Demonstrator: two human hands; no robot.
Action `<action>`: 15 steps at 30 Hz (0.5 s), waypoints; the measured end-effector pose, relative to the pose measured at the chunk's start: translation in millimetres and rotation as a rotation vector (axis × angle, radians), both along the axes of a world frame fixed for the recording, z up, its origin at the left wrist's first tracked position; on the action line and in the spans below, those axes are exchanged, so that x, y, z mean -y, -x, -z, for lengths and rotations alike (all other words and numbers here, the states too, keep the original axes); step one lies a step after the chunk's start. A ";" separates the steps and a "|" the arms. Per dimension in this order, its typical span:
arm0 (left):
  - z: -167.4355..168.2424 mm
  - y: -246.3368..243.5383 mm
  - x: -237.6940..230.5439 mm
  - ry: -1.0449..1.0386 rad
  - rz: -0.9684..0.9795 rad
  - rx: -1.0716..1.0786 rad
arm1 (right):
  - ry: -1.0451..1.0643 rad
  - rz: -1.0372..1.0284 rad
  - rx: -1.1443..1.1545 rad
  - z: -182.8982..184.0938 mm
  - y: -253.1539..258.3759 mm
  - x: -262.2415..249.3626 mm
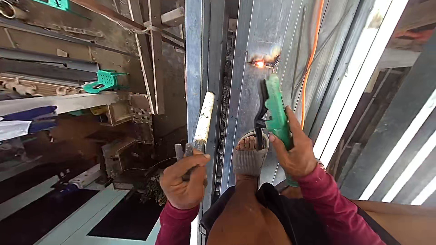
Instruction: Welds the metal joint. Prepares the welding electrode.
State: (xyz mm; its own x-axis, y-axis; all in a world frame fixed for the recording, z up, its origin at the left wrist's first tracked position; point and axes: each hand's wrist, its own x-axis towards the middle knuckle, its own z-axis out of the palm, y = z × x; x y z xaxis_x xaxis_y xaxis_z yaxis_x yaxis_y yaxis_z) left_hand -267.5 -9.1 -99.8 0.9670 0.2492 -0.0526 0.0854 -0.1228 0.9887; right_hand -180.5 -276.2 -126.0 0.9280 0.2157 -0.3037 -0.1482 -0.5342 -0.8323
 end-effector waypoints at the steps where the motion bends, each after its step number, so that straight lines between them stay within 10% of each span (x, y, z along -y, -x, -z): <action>1: 7.6 5.6 6.0 -0.033 0.023 0.030 | 0.062 -0.027 0.026 3.2 -2.0 -13.1; 15: 59.6 19.8 22.8 -0.356 0.115 0.040 | 0.224 -0.033 -0.041 26.4 -41.2 -70.8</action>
